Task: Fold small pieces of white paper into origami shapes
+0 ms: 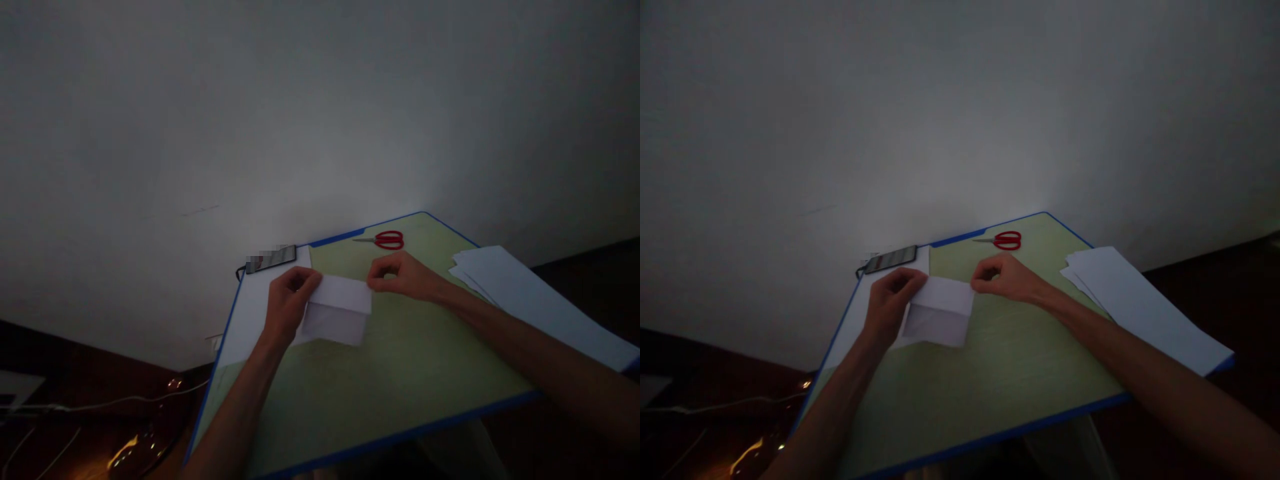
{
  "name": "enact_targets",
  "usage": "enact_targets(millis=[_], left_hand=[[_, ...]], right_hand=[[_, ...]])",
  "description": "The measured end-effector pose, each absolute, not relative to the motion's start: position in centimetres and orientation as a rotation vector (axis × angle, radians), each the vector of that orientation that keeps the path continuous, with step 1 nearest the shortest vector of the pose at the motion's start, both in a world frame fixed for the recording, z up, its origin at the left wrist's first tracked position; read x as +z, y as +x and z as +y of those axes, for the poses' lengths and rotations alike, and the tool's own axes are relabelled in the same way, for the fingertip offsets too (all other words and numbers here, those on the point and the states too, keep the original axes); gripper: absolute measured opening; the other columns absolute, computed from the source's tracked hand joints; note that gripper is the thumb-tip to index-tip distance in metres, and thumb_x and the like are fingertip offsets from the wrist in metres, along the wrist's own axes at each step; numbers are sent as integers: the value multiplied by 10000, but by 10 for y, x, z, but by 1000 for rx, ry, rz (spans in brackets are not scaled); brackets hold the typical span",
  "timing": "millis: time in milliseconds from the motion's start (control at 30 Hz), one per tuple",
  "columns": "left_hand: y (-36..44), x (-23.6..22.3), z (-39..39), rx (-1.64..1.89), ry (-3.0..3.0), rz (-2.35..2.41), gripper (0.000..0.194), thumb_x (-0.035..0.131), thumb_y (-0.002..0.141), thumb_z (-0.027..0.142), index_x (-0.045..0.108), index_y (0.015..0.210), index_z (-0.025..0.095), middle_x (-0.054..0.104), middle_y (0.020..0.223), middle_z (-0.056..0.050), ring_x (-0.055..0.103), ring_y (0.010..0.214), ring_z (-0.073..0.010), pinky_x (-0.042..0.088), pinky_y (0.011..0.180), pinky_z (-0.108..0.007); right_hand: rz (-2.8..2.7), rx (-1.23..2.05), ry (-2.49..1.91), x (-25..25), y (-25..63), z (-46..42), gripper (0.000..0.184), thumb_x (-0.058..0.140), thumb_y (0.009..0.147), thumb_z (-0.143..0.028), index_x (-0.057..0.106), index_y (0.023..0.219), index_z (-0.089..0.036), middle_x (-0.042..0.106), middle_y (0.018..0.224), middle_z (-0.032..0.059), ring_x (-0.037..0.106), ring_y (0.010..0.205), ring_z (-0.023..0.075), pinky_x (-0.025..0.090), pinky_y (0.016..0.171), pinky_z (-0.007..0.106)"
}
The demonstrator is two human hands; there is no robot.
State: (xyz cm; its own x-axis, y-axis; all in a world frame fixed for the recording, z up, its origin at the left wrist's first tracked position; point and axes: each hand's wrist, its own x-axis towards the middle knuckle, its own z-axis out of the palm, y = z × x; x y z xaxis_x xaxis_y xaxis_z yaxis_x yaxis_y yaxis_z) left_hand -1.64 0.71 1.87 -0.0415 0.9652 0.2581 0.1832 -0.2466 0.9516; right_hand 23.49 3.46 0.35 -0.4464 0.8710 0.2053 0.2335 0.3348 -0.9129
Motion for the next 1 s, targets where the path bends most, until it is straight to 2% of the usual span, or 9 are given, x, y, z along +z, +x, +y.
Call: enact_targets(millis=[167, 333, 400, 467, 533, 600, 733, 833, 1000], left_hand=[[-19, 11, 15, 1361, 1427, 1269, 266, 827, 712, 387, 734, 762, 142, 706, 728, -27, 605, 666, -124, 469, 630, -232], [-11, 6, 12, 1296, 1399, 1282, 341, 812, 732, 449, 713, 790, 127, 672, 685, -23, 597, 597, -126, 495, 553, -238], [-7, 3, 9, 1290, 1389, 1281, 376, 798, 741, 485, 694, 809, 131, 676, 715, -27, 611, 581, -136, 512, 518, -249], [-4, 1, 7, 1306, 1389, 1290, 397, 785, 748, 511, 674, 831, 139, 671, 741, -25, 613, 571, -138, 509, 487, -246], [-2, -3, 7, 1325, 1398, 1302, 403, 775, 756, 519, 655, 844, 144, 663, 771, -21, 607, 574, -128, 499, 477, -233], [0, -5, 6, 1326, 1399, 1308, 406, 760, 771, 526, 628, 852, 151, 655, 781, -16, 599, 582, -118, 490, 483, -219], [4, -8, 4, 1231, 1311, 1232, 493, 781, 750, 549, 553, 998, 189, 680, 736, -1, 631, 602, -143, 497, 509, -229], [6, -8, 2, 1137, 1275, 1170, 649, 871, 660, 490, 528, 1124, 194, 729, 754, -24, 685, 638, -182, 528, 559, -262], [6, -5, -1, 1143, 1372, 1180, 592, 868, 679, 438, 563, 1112, 173, 737, 734, -33, 685, 600, -178, 518, 535, -247]], right_hand=[[-1845, 1122, -1014, -2, 241, 45, 208, 708, 747, -371, 706, 753, -163, 678, 713, 23, 598, 664, 149, 469, 662, 296], [-1726, 991, -1009, -7, 235, 49, 173, 632, 794, -330, 646, 730, -171, 624, 707, 4, 574, 690, 145, 460, 673, 297], [-1618, 1038, -1025, -8, 232, 48, 170, 603, 824, -331, 624, 747, -181, 632, 731, 7, 594, 722, 148, 484, 688, 294], [-1506, 1191, -1052, -8, 228, 45, 189, 606, 863, -380, 634, 858, -193, 672, 823, 24, 635, 775, 156, 516, 685, 287], [-1463, 1333, -1053, -7, 225, 40, 289, 679, 847, -417, 637, 1047, -213, 698, 894, 37, 665, 798, 166, 533, 656, 281], [-1460, 1433, -1018, -8, 224, 37, 457, 779, 778, -362, 600, 1177, -229, 719, 939, 43, 692, 831, 178, 551, 661, 286], [-1477, 1531, -910, -11, 223, 35, 590, 837, 710, -249, 563, 1232, -229, 751, 980, 45, 722, 892, 192, 583, 761, 329], [-1491, 1498, -886, -12, 222, 35, 607, 825, 729, -264, 544, 1265, -224, 753, 975, 44, 725, 878, 198, 582, 736, 328], [-1520, 1530, -895, -14, 217, 29, 822, 859, 686, -238, 451, 1399, -244, 748, 972, 41, 723, 814, 198, 568, 649, 291]])
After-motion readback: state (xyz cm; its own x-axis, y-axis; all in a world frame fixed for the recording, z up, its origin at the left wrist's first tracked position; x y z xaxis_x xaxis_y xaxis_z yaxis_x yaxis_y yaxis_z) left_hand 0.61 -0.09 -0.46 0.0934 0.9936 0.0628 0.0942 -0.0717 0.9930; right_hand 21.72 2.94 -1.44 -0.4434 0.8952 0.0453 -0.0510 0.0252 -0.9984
